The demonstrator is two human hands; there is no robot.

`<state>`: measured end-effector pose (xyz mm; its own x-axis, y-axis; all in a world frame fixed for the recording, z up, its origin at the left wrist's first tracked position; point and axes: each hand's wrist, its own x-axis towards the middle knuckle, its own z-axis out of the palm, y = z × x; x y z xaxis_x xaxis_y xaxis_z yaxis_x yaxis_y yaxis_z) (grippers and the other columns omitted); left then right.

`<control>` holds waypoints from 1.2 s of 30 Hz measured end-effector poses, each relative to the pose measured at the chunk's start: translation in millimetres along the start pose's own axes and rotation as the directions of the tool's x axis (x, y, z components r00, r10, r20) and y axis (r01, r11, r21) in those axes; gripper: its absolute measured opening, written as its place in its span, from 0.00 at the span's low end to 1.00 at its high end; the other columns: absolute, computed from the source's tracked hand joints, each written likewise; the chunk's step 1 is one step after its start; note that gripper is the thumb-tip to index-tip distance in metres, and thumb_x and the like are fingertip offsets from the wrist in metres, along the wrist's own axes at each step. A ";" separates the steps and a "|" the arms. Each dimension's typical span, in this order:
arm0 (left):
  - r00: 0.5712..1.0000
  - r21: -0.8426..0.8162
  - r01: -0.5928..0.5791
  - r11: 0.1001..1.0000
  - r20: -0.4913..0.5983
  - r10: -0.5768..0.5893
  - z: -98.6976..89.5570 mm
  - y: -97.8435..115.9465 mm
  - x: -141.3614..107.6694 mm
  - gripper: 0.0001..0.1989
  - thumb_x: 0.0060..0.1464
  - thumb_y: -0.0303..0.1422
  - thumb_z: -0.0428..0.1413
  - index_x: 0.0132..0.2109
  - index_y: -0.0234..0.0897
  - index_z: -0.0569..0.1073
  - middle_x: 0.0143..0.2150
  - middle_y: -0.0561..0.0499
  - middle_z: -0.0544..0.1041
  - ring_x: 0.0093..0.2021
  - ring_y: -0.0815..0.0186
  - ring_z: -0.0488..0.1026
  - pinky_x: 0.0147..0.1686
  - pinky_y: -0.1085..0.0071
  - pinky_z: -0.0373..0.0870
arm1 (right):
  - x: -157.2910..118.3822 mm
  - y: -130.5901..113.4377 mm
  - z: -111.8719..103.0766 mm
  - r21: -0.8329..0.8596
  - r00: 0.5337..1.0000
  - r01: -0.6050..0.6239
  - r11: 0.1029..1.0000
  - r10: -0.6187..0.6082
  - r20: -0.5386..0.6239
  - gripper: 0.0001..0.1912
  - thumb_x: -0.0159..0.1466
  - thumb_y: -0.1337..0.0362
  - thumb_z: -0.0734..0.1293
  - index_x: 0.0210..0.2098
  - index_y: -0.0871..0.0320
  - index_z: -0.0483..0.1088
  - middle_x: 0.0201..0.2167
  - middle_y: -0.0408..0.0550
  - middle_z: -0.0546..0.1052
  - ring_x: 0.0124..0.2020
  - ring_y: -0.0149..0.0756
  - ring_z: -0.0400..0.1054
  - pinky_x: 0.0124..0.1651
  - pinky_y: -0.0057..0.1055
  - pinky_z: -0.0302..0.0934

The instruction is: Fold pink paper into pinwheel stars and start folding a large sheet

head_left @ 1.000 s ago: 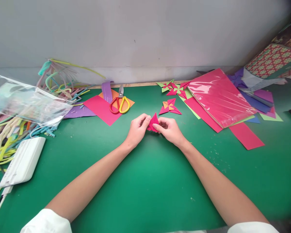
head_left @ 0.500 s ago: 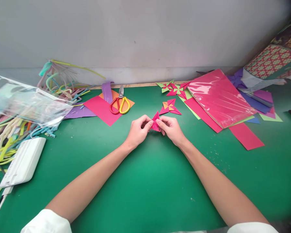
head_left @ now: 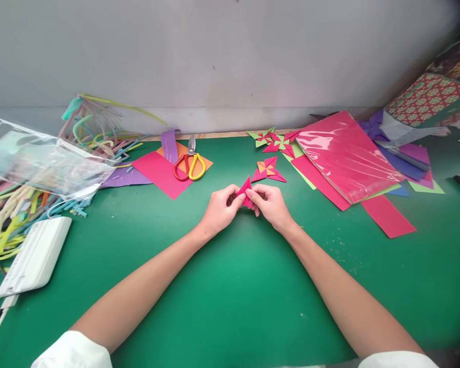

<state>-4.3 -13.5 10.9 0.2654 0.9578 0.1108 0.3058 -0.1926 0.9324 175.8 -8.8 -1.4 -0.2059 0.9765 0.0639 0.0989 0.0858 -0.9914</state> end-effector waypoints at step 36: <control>0.941 0.444 -0.334 0.831 0.209 0.266 7.1 -6.9 2.8 0.24 0.67 0.33 0.53 0.68 0.44 0.67 0.72 0.43 0.67 0.72 0.51 0.63 0.72 0.47 0.55 | 17.1 5.6 -44.5 -0.139 0.853 0.208 0.968 -0.249 -0.458 0.22 0.70 0.46 0.68 0.54 0.54 0.72 0.56 0.56 0.79 0.58 0.47 0.75 0.62 0.45 0.68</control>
<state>0.8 -11.0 2.4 0.5221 0.8054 0.2805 0.5719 -0.5747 0.5854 216.1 17.2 -0.8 0.2460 0.9024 0.3539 0.1879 0.3138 -0.9307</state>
